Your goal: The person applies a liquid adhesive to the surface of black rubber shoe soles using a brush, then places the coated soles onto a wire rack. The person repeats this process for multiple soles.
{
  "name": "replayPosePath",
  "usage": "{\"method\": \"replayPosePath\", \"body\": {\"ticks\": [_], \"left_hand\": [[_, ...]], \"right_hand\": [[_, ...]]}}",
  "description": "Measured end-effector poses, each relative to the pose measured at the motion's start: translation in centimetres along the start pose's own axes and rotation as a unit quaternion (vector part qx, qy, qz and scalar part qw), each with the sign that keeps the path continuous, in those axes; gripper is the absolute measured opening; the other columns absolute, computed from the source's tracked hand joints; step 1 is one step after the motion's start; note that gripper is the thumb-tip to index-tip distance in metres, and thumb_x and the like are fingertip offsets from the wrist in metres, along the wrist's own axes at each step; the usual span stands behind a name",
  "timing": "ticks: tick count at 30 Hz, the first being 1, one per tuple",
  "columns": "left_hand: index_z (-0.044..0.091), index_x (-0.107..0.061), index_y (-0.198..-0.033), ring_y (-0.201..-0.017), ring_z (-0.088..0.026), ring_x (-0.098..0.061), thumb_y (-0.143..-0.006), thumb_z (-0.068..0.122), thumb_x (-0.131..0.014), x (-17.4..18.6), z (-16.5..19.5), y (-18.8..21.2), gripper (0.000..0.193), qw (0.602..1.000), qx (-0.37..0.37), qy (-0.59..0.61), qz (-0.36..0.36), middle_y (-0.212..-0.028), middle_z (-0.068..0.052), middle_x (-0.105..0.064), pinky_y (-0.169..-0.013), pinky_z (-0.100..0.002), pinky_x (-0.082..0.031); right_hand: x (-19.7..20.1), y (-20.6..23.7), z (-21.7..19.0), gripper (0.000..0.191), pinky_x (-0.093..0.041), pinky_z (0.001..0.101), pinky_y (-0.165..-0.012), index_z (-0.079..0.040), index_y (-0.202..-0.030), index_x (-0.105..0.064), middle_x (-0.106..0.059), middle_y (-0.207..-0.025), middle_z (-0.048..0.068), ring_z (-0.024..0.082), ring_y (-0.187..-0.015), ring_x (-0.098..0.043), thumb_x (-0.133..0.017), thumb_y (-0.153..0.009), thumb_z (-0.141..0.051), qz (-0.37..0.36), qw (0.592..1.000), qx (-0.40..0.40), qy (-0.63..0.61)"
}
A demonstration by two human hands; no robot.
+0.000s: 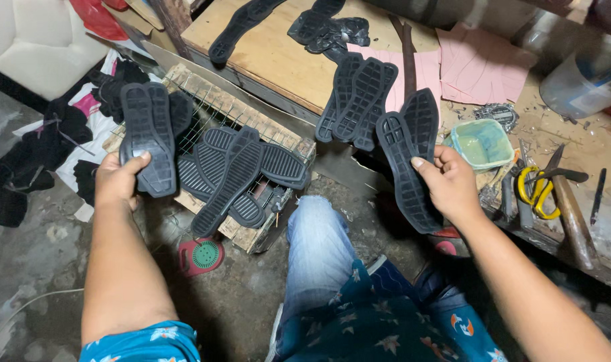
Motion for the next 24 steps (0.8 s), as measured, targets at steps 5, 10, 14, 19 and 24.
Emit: {"method": "replayPosePath", "body": {"ticks": [5, 10, 14, 19, 24], "left_hand": [[0.012, -0.065, -0.130, -0.103, -0.018, -0.074, -0.090, 0.006, -0.073, -0.8, 0.0, -1.1, 0.040, 0.982, 0.013, 0.185, -0.031, -0.118, -0.003, -0.072, -0.085, -0.040, -0.062], [0.004, -0.066, -0.129, -0.106, -0.027, -0.077, -0.091, 0.008, -0.075, -1.5, 0.0, -1.8, 0.039, 0.925, 0.032, 0.376, -0.039, -0.121, -0.010, -0.075, -0.093, -0.044, -0.065], [0.003, -0.063, -0.119, -0.102, -0.026, -0.076, -0.092, 0.008, -0.079, -0.3, -0.2, -1.2, 0.033, 0.940, -0.008, 0.341, 0.019, -0.114, -0.010, -0.075, -0.088, -0.044, -0.066], [0.013, -0.066, -0.125, -0.084, -0.018, -0.068, -0.083, 0.017, -0.082, 1.1, -0.5, 0.8, 0.045, 0.991, 0.027, -0.050, 0.118, -0.103, -0.002, -0.071, -0.059, -0.037, -0.047], [0.012, -0.073, -0.097, -0.065, -0.011, -0.050, -0.088, 0.027, -0.085, 0.2, -1.2, 2.9, 0.022, 0.969, 0.114, -0.185, 0.119, -0.088, 0.001, -0.062, -0.046, -0.031, -0.034]], "right_hand": [[0.2, 0.1, -0.2, 0.024, -0.053, 0.0248, -0.077, 0.005, -0.121, -0.062, -0.072, -0.102, 0.008, 0.010, -0.086, -0.066, -0.065, -0.099, -0.006, 0.006, 1.000, 0.005, 0.022], [0.5, 0.9, -0.5, 0.024, -0.054, 0.0247, -0.079, 0.004, -0.120, -0.061, -0.073, -0.104, 0.008, 0.010, -0.089, -0.067, -0.065, -0.099, -0.006, 0.016, 1.000, -0.004, 0.002], [0.6, 1.7, -0.5, 0.024, -0.054, 0.0249, -0.079, 0.003, -0.121, -0.061, -0.073, -0.104, 0.007, 0.010, -0.089, -0.067, -0.064, -0.099, -0.006, 0.011, 1.000, -0.013, 0.006], [1.6, 2.1, -0.3, 0.020, -0.055, 0.0257, -0.078, 0.002, -0.117, -0.062, -0.073, -0.101, 0.008, 0.010, -0.087, -0.067, -0.065, -0.099, -0.006, 0.007, 1.000, 0.002, 0.003], [3.3, 1.7, 0.7, 0.023, -0.055, 0.0256, -0.077, 0.002, -0.117, -0.061, -0.074, -0.101, 0.007, 0.010, -0.087, -0.068, -0.066, -0.096, -0.007, 0.009, 0.999, -0.008, -0.044]]}}
Point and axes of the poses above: each hand's wrist, its own y-axis away from the middle knuckle, its own x-axis out of the back of the hand, z = x × y, the point moved 7 cm from there along -y, towards the middle knuckle
